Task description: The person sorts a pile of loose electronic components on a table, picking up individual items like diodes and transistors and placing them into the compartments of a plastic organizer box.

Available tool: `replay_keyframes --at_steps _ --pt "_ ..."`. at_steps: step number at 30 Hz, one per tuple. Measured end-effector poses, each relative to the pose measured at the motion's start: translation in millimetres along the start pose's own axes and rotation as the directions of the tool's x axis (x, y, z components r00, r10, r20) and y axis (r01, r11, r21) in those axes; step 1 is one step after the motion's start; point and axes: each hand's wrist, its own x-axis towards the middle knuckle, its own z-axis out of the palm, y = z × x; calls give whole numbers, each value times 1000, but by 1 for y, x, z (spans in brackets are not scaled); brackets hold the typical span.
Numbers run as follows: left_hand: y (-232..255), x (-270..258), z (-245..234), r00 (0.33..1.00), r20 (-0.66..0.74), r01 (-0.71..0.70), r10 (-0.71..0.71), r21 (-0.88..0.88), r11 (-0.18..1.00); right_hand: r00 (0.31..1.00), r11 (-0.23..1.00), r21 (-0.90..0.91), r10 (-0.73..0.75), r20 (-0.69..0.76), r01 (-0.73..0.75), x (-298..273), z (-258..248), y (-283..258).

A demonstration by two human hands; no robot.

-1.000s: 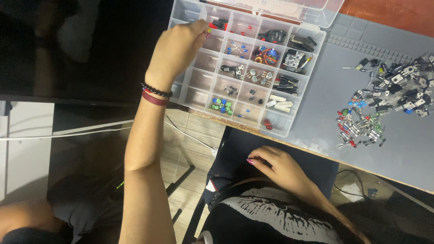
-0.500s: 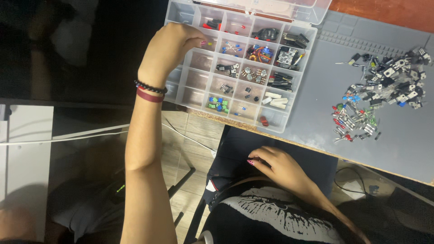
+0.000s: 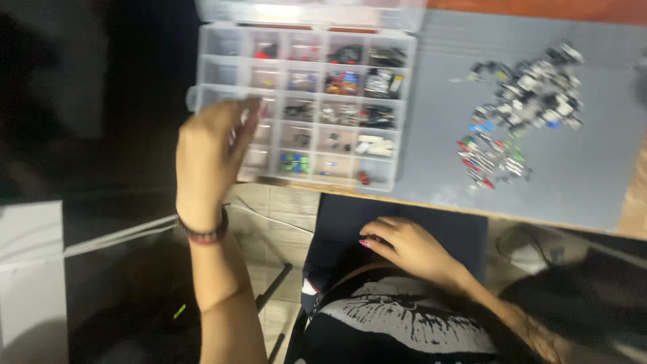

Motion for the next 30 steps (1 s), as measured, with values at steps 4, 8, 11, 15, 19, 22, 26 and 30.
replay_keyframes --at_steps 4,8,11,15,19,22,26,30 --pt "48 -11 34 999 -11 -41 40 -174 984 997 999 14 42 -68 -41 -19 -23 -2" --pt "89 -29 86 997 -12 -78 79 -332 940 965 983 162 119 -234 -82 -53 -66 -9" --pt "139 -40 128 995 -24 -100 99 -414 905 877 981 166 169 -451 -103 -82 -91 21" --pt "196 -44 175 982 40 -119 182 -618 777 538 979 136 198 -819 -153 -104 -121 77" --pt "191 -29 217 984 81 -60 156 -682 729 368 984 146 175 -913 -105 -103 -140 116" --pt "177 -6 232 987 22 -89 156 -737 670 389 988 111 143 -910 -103 -96 -140 122" --pt "171 7 243 987 -120 -159 107 -650 743 521 996 77 90 -849 -48 -93 -136 125" --pt "166 7 249 997 -73 -63 16 -695 716 661 1000 -23 -3 -750 -21 -98 -138 124"
